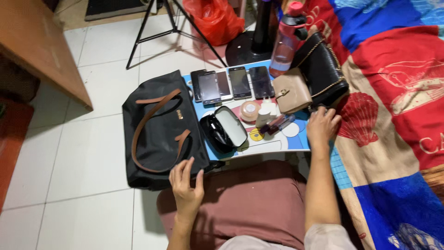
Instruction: The person wipes a small white bottle with a cloth, then places it into a black handbag along with a small beige pouch, a white charger, and several smartphones. The person also places a small black pouch into the bag and closes it.
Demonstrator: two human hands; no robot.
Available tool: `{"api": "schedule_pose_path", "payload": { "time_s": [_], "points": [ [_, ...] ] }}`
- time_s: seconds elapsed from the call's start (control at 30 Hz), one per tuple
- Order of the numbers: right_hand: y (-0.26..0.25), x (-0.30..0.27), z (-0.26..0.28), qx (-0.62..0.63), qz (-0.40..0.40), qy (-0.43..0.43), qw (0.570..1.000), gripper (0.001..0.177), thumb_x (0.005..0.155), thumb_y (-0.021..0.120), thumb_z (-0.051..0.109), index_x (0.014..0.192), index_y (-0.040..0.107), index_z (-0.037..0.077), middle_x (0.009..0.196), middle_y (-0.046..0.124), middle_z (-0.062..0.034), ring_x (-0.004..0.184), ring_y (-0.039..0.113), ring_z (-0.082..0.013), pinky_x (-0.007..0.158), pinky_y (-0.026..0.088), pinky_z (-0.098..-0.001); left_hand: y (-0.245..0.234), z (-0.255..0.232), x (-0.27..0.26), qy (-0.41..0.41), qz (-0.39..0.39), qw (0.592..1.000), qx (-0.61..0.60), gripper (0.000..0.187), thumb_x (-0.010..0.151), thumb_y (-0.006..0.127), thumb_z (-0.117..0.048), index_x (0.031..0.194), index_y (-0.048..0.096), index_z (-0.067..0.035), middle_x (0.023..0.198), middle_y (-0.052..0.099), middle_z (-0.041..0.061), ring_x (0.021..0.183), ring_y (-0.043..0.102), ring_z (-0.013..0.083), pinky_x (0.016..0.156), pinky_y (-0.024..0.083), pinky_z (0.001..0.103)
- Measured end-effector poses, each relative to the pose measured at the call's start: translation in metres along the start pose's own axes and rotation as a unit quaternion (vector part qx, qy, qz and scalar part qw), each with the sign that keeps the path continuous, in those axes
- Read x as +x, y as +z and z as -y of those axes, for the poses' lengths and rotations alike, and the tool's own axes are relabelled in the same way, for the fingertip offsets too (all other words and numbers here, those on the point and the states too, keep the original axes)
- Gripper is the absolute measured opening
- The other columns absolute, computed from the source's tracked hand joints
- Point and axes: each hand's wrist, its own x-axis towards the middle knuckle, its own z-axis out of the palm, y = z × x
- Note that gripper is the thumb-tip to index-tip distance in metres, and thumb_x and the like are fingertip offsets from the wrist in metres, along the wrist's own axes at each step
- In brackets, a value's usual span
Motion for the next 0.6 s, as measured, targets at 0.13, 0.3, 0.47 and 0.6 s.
{"api": "schedule_pose_path", "payload": {
  "time_s": [0.13,0.3,0.47,0.6],
  "points": [
    [-0.016,0.004,0.002,0.025,-0.026,-0.007,0.999,0.040,0.102,0.064,0.038,0.130,0.066,0.010,0.137,0.046,-0.0279,0.125,0.039,-0.0505,0.097,0.030,-0.0697,-0.012,0.010,0.017,-0.002,-0.010,0.999,0.047,0.053,0.085,0.078,-0.014,0.134,0.061,-0.001,0.125,0.058,0.017,0.121,0.054,0.0364,0.111,0.039,0.052],
    [-0.037,-0.010,0.005,0.106,-0.104,-0.028,0.988,0.039,0.112,0.060,0.038,0.142,0.064,0.013,0.151,0.046,-0.0233,0.139,0.036,-0.0441,0.109,0.024,-0.0690,-0.003,0.017,0.048,-0.033,0.020,0.999,0.007,0.067,0.086,0.079,-0.020,0.142,0.051,0.003,0.134,0.052,0.023,0.126,0.049,0.0422,0.108,0.040,0.050],
    [-0.057,-0.045,0.034,0.185,-0.210,-0.055,0.958,0.034,0.114,0.067,0.025,0.140,0.062,0.004,0.145,0.050,-0.0189,0.141,0.045,-0.0384,0.116,0.035,-0.0584,0.021,0.014,0.076,0.002,0.046,0.999,0.027,0.073,0.085,0.080,-0.027,0.142,0.048,0.006,0.134,0.050,0.025,0.128,0.047,0.0438,0.107,0.038,0.051],
    [-0.059,-0.101,0.098,0.377,-0.091,-0.074,0.919,0.027,0.109,0.062,0.011,0.133,0.056,-0.001,0.125,0.060,-0.0179,0.116,0.059,-0.0297,0.107,0.047,-0.0436,0.034,0.010,0.073,-0.055,0.087,0.995,0.009,0.059,0.088,0.077,-0.031,0.134,0.058,0.000,0.131,0.053,0.019,0.125,0.051,0.0367,0.110,0.039,0.048]
  ]
}}
